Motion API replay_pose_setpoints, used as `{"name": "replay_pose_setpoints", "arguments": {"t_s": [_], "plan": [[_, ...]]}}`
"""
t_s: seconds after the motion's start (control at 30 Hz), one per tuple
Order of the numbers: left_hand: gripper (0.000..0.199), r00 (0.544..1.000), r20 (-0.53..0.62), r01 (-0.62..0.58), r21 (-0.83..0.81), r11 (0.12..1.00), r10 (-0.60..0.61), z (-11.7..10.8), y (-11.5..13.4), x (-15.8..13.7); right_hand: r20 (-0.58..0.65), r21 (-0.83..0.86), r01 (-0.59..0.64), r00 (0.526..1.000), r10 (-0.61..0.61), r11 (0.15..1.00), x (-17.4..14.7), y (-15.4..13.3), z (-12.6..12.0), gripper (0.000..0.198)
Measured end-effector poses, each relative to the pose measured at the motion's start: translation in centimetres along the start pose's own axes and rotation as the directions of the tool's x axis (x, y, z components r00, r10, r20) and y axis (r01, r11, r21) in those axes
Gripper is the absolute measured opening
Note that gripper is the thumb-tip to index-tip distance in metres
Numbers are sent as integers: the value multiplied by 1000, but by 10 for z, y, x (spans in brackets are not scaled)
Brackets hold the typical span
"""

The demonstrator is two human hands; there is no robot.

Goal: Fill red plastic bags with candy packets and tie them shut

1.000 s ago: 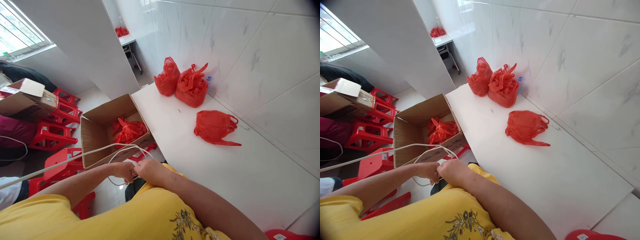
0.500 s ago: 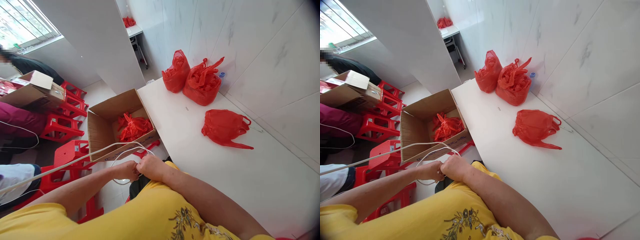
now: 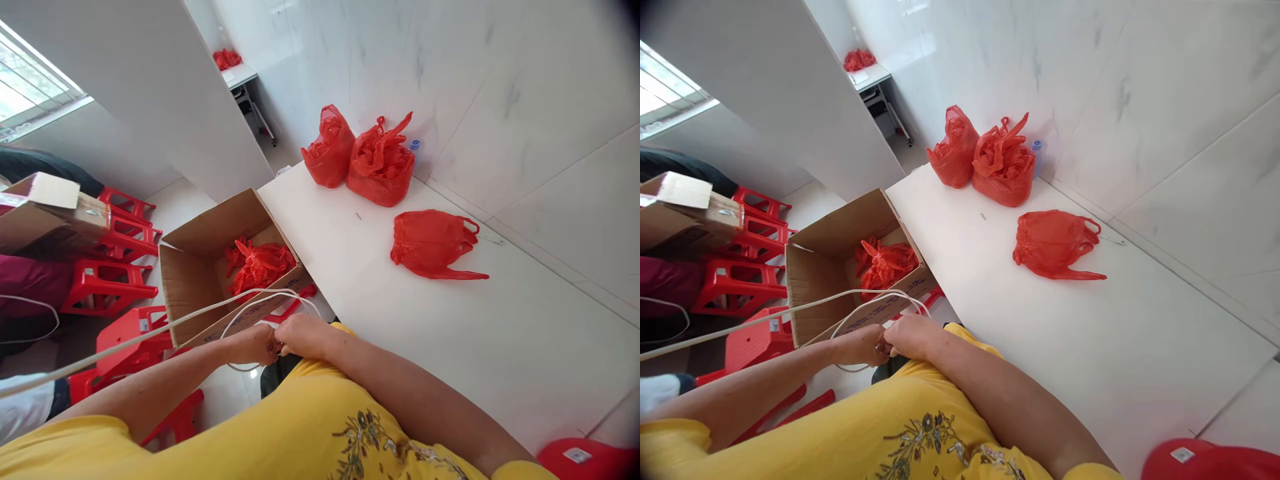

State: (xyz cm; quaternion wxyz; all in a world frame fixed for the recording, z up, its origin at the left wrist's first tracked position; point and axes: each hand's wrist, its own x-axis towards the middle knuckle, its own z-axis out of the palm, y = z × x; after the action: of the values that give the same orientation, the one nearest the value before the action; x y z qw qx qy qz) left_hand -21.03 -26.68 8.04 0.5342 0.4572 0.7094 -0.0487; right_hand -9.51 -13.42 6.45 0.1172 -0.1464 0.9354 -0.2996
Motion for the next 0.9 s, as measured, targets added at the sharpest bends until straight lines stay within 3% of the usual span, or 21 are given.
{"name": "replay_pose_setpoints", "arguments": {"t_s": [0.2, 0.3, 0.4, 0.63, 0.9], "plan": [[9, 996, 92, -17, 21, 1000, 15, -20, 11, 16, -112, 324, -212, 959, 260, 922, -15, 16, 3, 33], [9, 993, 117, -22, 53, 998, 16, -28, 20, 22, -119, 401, -233, 946, 303, 886, -22, 20, -1, 32], [8, 991, 130, -49, 107, 993, 35, -33, 26, 26, -157, 369, -199, 949, 272, 908, -26, 22, -3, 27], [7, 992, 122, 3, 226, 974, -31, -38, 33, 25, -215, 59, -34, 976, 46, 998, -25, 17, -5, 21], [10, 991, 135, -56, 320, 946, 13, -42, 35, 26, -51, 34, -58, 997, 59, 998, -23, 14, -25, 19]]}}
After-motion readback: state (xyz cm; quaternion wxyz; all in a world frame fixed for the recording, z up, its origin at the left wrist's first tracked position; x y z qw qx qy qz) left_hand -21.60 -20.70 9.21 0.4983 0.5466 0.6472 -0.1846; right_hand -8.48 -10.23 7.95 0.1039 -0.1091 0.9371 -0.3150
